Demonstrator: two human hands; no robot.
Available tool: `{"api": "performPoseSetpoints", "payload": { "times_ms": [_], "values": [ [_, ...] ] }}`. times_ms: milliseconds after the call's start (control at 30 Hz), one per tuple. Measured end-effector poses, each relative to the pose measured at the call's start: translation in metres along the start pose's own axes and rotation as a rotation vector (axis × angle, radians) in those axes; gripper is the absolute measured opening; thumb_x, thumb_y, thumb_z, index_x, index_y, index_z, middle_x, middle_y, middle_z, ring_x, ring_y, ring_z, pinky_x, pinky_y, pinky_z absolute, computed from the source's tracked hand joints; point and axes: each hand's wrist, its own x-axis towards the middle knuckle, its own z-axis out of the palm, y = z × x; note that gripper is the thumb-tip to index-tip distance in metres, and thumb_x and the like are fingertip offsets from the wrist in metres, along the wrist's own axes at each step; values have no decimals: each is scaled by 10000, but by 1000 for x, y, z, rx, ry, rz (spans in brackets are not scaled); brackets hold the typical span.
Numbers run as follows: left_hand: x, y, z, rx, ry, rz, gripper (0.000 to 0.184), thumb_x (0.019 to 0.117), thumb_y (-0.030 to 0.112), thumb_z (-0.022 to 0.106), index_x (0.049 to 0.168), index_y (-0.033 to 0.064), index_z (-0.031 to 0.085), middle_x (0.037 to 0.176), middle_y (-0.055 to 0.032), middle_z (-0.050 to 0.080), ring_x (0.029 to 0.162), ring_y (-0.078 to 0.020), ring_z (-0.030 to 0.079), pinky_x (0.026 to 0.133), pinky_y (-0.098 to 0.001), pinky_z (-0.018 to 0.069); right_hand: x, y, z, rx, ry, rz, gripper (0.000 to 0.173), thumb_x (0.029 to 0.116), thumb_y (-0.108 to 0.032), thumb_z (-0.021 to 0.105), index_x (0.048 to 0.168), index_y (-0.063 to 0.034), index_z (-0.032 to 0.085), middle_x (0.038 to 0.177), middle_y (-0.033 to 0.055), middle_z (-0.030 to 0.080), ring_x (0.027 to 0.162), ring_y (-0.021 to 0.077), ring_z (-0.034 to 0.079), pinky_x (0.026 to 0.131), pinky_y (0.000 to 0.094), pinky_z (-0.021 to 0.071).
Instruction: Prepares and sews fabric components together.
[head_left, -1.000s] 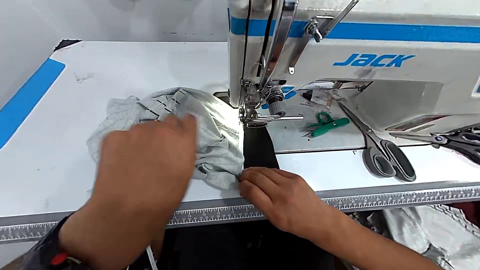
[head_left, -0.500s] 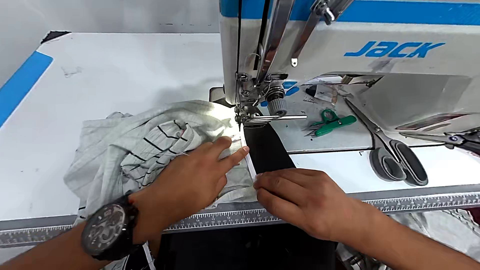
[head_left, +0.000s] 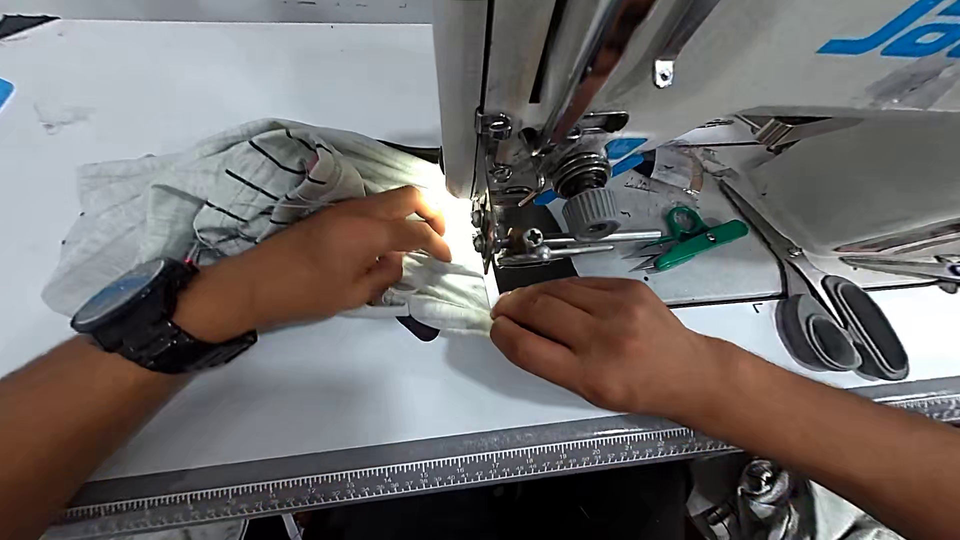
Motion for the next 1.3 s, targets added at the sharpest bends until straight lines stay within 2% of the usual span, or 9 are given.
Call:
{"api": "performPoseSetpoints", "payload": {
  "times_ms": [200,300,400,500,700,833,933,1067,1300],
  "values": [
    [4,15,-20,216,67,82,261,940,140,493,971,66,742,1055,-77,723,1063,-223,658,947,-375,521,3,10,12,-32,68,68,190,1008,-58,519,1019,-73,708,989,107,754,832,219,727,632,312,557],
    [6,50,4,316,71,98,368,987,351,564,1147,59,721,1144,-103,707,1097,-241,666,920,-382,546,2,9,14,-29,103,114,206,991,-29,524,1032,-66,723,972,107,759,837,221,730,649,306,555],
    [1,49,24,525,21,234,228,1009,82,470,1035,-2,680,1046,-166,723,899,-301,721,660,-393,572,1,11,13,-18,99,111,219,999,-27,513,1045,-66,723,1011,105,768,879,219,740,679,307,567],
    [-8,62,22,619,-104,206,254,996,16,424,1021,-36,671,1118,-206,724,1019,-336,731,788,-409,610,-1,9,13,-10,83,95,206,1004,-41,520,1023,-64,724,1019,112,761,916,225,743,701,315,586],
    [-12,79,31,592,-154,-13,422,975,14,441,1370,3,588,1268,-274,635,1105,-452,662,827,-534,575,-2,3,12,-8,62,120,197,1004,-54,535,1010,-69,731,1044,109,760,1018,225,738,804,313,604],
    [-16,76,34,555,-73,148,290,1021,0,413,1149,-50,668,1342,-200,645,1263,-359,619,1070,-539,479,-4,-1,13,14,48,179,198,1000,-59,551,993,-83,747,1067,96,760,1071,225,727,870,319,600],
    [-17,64,30,398,-89,215,230,962,29,449,938,14,677,1323,-153,662,1287,-326,604,1053,-434,517,-3,-1,13,4,49,178,193,995,-57,556,982,-80,748,1067,97,764,1067,224,731,863,314,601],
    [-24,66,24,391,-137,128,265,946,126,446,911,85,706,1427,-78,621,1348,-301,563,1027,-449,525,-1,1,14,-6,50,187,196,997,-61,558,997,-79,754,1057,89,765,1040,215,735,831,311,602],
    [-18,49,22,348,-104,65,477,1016,228,366,1400,92,613,1394,-84,628,1296,-275,578,1006,-475,494,2,10,16,-31,50,256,218,1009,-84,557,972,-99,772,1072,60,779,1007,180,742,807,297,582]
  ]
}}
